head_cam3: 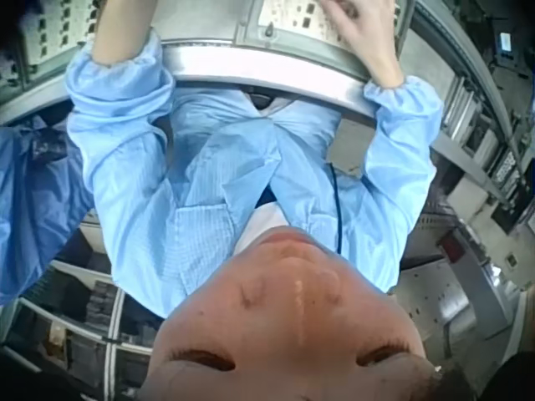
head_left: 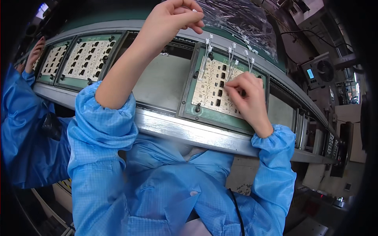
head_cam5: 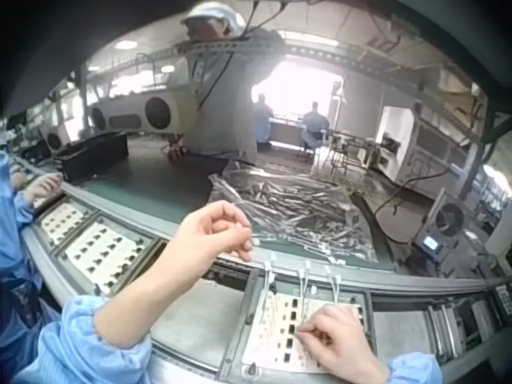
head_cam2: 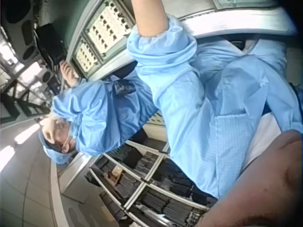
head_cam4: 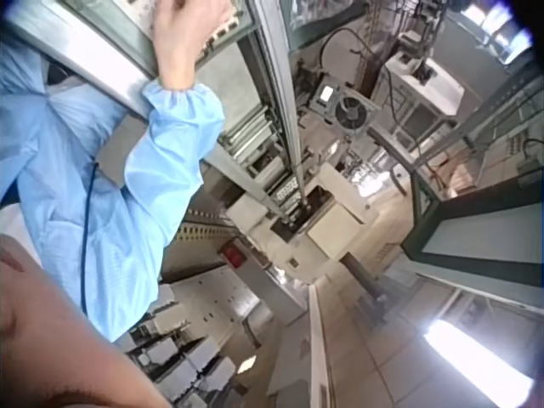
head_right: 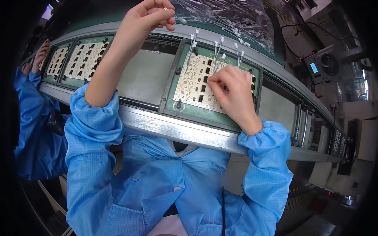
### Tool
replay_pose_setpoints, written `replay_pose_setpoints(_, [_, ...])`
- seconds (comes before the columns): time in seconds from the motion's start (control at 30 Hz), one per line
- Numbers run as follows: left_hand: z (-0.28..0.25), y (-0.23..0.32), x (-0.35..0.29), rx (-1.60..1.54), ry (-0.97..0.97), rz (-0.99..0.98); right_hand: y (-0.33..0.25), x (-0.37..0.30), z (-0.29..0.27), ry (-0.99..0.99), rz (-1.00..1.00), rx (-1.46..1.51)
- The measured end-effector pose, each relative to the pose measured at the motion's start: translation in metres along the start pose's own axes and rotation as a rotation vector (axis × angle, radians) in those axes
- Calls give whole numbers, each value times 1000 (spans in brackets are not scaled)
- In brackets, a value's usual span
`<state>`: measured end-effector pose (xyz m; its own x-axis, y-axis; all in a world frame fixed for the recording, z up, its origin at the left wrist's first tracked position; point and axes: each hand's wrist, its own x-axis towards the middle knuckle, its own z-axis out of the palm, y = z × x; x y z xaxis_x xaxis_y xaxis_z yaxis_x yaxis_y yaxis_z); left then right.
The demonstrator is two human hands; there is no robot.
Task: The person is inserting wires into a circuit board panel on a production line.
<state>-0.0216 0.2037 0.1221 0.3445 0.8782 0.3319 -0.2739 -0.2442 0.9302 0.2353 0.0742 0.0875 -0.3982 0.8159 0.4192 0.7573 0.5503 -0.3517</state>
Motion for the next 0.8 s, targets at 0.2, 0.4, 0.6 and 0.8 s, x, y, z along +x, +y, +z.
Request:
replay_pose_setpoints(0.2, [17, 25, -18, -43, -19, 3, 1, 5, -9, 160, -86, -43])
replay_pose_setpoints(0.4, [13, 18, -13, -1, -165, 42, 7, 2, 1, -46, 145, 118])
replay_pose_setpoints(0.6, [18, 21, -18, -68, -115, 116, 7, 0, 1, -20, 185, 105])
replay_pose_setpoints(0.8, [19, 13, -17, 103, -245, 536, 7, -1, -1, -44, 138, 82])
